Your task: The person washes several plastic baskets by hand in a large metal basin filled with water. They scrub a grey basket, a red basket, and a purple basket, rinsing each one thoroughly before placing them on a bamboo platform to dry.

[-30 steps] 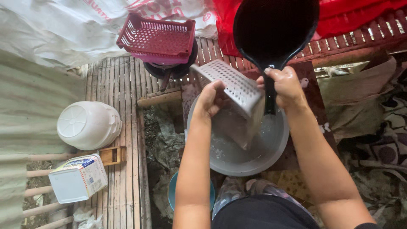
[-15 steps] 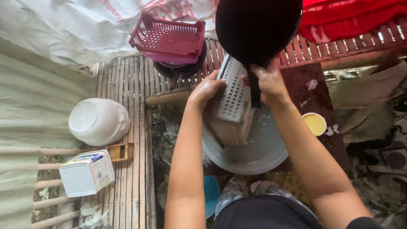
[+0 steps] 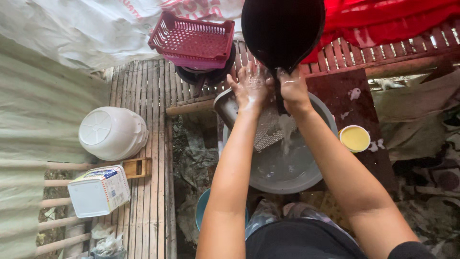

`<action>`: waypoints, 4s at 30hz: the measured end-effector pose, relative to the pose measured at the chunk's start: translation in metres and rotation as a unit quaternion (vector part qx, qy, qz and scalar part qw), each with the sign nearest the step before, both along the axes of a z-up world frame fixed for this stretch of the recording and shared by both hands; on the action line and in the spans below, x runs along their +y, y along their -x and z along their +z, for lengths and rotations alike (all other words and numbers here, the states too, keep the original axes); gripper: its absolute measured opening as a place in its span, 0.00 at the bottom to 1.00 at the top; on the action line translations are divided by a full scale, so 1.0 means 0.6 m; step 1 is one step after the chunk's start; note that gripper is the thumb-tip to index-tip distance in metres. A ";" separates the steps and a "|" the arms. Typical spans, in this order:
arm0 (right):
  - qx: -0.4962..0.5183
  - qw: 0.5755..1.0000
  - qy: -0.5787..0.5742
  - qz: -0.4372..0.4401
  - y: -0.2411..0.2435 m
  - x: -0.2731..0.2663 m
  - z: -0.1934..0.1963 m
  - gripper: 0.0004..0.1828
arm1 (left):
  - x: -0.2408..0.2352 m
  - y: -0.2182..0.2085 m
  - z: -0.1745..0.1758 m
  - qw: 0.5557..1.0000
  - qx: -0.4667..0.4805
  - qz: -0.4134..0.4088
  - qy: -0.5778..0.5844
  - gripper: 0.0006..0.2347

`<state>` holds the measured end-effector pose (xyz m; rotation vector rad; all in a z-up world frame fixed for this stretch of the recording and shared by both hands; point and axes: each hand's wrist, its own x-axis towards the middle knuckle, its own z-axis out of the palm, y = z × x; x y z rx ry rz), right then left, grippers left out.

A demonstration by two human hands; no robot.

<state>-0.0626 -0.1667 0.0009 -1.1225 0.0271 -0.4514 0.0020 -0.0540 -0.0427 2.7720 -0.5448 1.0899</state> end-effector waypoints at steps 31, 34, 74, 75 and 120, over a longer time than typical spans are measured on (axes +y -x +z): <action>0.122 0.992 0.042 0.005 0.038 0.005 0.038 0.13 | 0.088 -0.019 0.076 0.964 0.255 -0.079 0.013 0.20; 0.116 0.993 0.034 -0.005 0.048 0.009 0.042 0.11 | 0.104 -0.048 0.032 0.961 0.254 -0.107 0.021 0.19; 0.044 0.998 -0.048 -0.006 0.046 0.005 0.063 0.10 | 0.051 0.001 0.062 0.961 0.192 -0.196 0.039 0.27; 0.036 0.998 -0.051 -0.011 0.036 0.003 0.065 0.11 | 0.050 -0.006 0.049 0.957 0.193 -0.214 0.037 0.26; -0.055 0.960 0.208 -0.179 -0.070 0.024 0.088 0.14 | 0.057 -0.018 0.064 0.938 0.246 -0.195 0.145 0.23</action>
